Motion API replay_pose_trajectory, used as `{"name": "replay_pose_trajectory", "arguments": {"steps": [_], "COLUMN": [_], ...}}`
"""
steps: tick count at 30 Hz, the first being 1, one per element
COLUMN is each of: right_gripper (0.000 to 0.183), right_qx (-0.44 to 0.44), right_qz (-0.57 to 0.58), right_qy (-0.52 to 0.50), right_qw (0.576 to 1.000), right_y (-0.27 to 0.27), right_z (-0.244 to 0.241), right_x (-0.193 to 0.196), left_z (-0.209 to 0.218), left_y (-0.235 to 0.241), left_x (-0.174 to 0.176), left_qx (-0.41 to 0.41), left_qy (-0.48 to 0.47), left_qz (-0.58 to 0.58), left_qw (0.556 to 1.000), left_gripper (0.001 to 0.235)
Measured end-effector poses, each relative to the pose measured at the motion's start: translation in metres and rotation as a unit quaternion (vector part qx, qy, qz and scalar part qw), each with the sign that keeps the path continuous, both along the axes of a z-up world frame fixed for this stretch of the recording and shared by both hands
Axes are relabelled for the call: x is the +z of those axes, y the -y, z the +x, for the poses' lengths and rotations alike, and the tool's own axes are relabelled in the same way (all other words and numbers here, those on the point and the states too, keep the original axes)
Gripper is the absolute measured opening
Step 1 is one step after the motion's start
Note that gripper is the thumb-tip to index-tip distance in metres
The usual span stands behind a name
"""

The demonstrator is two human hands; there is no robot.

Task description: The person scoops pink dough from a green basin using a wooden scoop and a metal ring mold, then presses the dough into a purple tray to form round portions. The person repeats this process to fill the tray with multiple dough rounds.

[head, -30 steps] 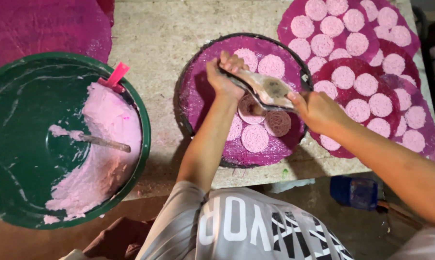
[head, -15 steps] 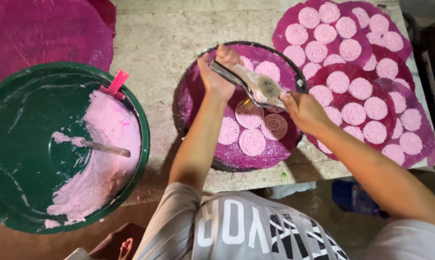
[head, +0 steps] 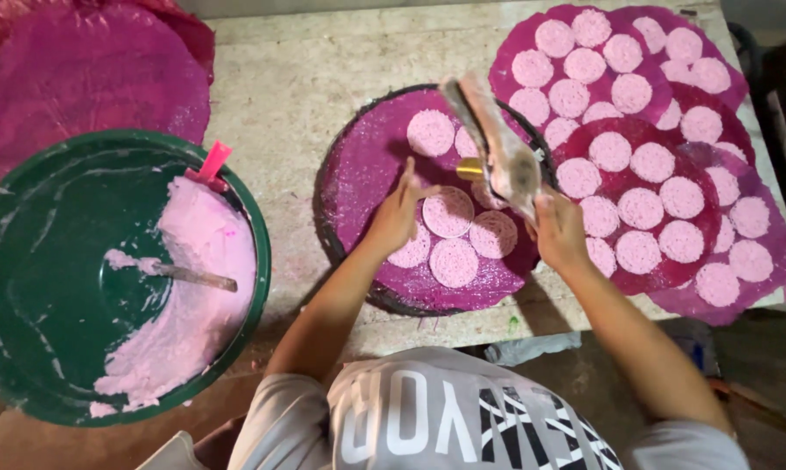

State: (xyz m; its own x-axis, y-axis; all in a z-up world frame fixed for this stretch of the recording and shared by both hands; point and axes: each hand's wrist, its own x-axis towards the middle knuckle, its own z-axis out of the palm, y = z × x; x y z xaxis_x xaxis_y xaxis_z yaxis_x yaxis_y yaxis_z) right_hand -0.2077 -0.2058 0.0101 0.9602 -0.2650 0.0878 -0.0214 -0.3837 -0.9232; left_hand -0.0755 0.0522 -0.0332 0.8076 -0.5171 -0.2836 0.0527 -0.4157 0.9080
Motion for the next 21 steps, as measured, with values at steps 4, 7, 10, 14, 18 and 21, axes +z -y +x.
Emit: {"name": "replay_pose_trajectory", "arguments": {"steps": [4, 7, 10, 14, 18, 21], "right_gripper": [0.074, 0.081, 0.081, 0.085, 0.084, 0.086], "right_qx": [-0.051, -0.085, -0.113, -0.148, -0.182, -0.188], "right_qz": [0.062, 0.114, 0.167, 0.145, 0.184, 0.198], "right_qy": [0.066, 0.101, 0.115, 0.092, 0.110, 0.127], "right_qw": [0.995, 0.985, 0.973, 0.974, 0.960, 0.953], "right_y": [-0.010, -0.021, -0.027, -0.021, -0.018, -0.018], "right_z": [-0.036, -0.059, -0.075, -0.093, -0.109, -0.116], "right_x": [-0.015, -0.031, -0.044, -0.050, -0.051, -0.050], "left_z": [-0.021, -0.021, -0.009, 0.002, 0.000, 0.004], "left_y": [-0.018, -0.016, -0.006, 0.008, 0.015, 0.010], "left_x": [0.014, 0.026, 0.041, 0.062, 0.074, 0.080], "left_qx": [-0.038, -0.106, -0.204, -0.276, -0.289, -0.270], "left_qy": [0.255, 0.343, 0.281, 0.198, 0.186, 0.170], "left_qz": [0.168, 0.133, 0.054, 0.097, 0.140, 0.090], "left_qw": [0.952, 0.924, 0.936, 0.936, 0.928, 0.944], "left_gripper": [0.073, 0.083, 0.109, 0.120, 0.124, 0.122]}}
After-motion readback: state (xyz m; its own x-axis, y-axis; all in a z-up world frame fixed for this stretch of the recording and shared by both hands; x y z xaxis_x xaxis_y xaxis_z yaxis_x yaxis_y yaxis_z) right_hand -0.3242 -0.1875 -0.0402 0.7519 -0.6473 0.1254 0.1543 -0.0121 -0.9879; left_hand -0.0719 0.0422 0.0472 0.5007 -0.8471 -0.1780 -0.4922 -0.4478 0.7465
